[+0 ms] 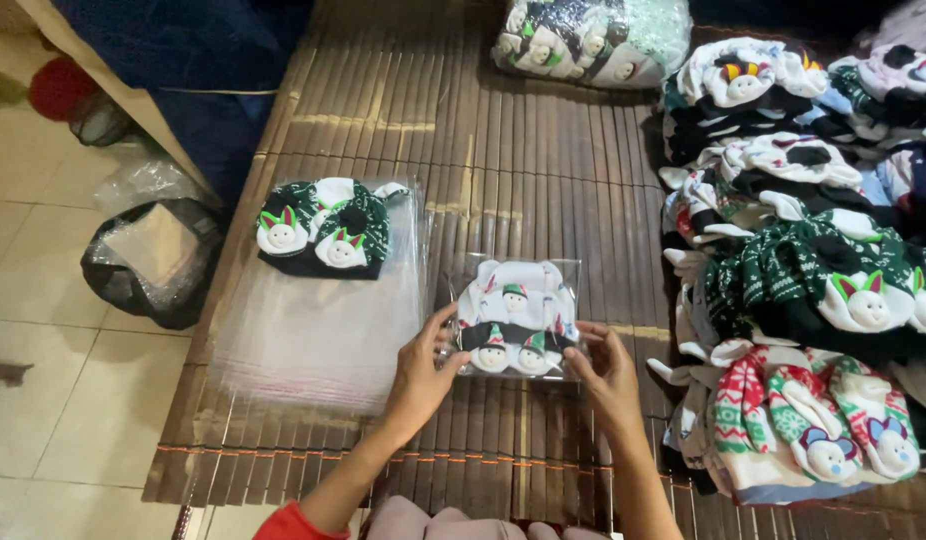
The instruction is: Packaging small fabric baby hats into individual plastic bags on a floor mat.
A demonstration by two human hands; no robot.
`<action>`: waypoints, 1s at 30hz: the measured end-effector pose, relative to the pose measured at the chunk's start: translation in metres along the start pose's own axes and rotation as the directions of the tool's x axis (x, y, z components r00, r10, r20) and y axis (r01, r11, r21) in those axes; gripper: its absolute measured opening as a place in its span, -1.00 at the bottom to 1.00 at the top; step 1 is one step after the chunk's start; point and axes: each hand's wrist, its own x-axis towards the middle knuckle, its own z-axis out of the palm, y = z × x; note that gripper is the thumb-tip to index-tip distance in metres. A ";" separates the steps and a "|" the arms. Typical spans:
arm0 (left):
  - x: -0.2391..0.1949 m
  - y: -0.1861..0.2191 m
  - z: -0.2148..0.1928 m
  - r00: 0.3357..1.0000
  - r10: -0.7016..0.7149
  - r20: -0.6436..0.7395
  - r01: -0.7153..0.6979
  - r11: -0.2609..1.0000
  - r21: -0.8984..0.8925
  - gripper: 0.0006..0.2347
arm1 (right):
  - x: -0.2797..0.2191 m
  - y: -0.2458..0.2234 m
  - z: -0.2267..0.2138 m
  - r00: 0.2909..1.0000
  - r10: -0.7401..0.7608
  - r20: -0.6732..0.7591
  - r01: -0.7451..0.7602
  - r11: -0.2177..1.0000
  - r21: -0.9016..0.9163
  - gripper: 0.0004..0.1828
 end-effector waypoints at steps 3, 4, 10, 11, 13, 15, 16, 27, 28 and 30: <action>0.018 0.023 -0.018 0.991 0.130 -0.025 -0.128 0.990 0.055 -0.42 | 0.023 -0.016 0.003 0.997 -0.076 -0.024 0.076 0.997 0.022 -0.55; 0.029 0.019 -0.025 0.990 0.137 -0.030 -0.135 0.989 0.058 -0.42 | 0.030 -0.024 0.008 0.996 -0.084 -0.023 0.085 0.996 0.027 -0.55; 0.106 -0.016 -0.089 0.969 0.246 -0.014 -0.243 0.963 0.116 -0.51 | 0.082 -0.064 0.062 0.973 -0.231 0.015 0.229 0.970 0.086 -0.70; 0.128 -0.036 -0.101 0.980 0.196 -0.037 -0.196 0.981 0.015 -0.58 | 0.100 -0.055 0.077 0.964 -0.259 0.058 0.252 0.961 0.112 -0.77; 0.168 -0.069 -0.124 0.987 0.151 -0.054 -0.155 0.984 -0.083 -0.64 | 0.132 -0.044 0.111 0.951 -0.293 0.096 0.278 0.950 0.144 -0.83; 0.208 -0.095 -0.146 0.983 0.141 -0.115 -0.151 0.985 -0.079 -0.72 | 0.165 -0.042 0.144 0.938 -0.322 0.130 0.305 0.943 0.136 -0.81; 0.227 -0.107 -0.155 0.981 0.148 -0.123 -0.158 0.985 -0.077 -0.72 | 0.182 -0.041 0.161 0.934 -0.331 0.134 0.313 0.939 0.139 -0.81; 0.315 -0.154 -0.221 0.942 0.309 -0.134 -0.175 0.789 0.589 -0.56 | 0.272 -0.030 0.251 0.817 -0.378 0.435 0.518 0.813 -0.267 -0.35; 0.298 -0.137 -0.221 0.944 0.302 -0.134 -0.171 0.792 0.586 -0.56 | 0.269 -0.025 0.251 0.819 -0.371 0.438 0.514 0.814 -0.271 -0.35; 0.267 -0.102 -0.220 0.974 0.192 -0.124 -0.068 0.764 0.642 -0.55 | 0.264 -0.016 0.251 0.811 -0.415 0.411 0.555 0.769 -0.317 -0.50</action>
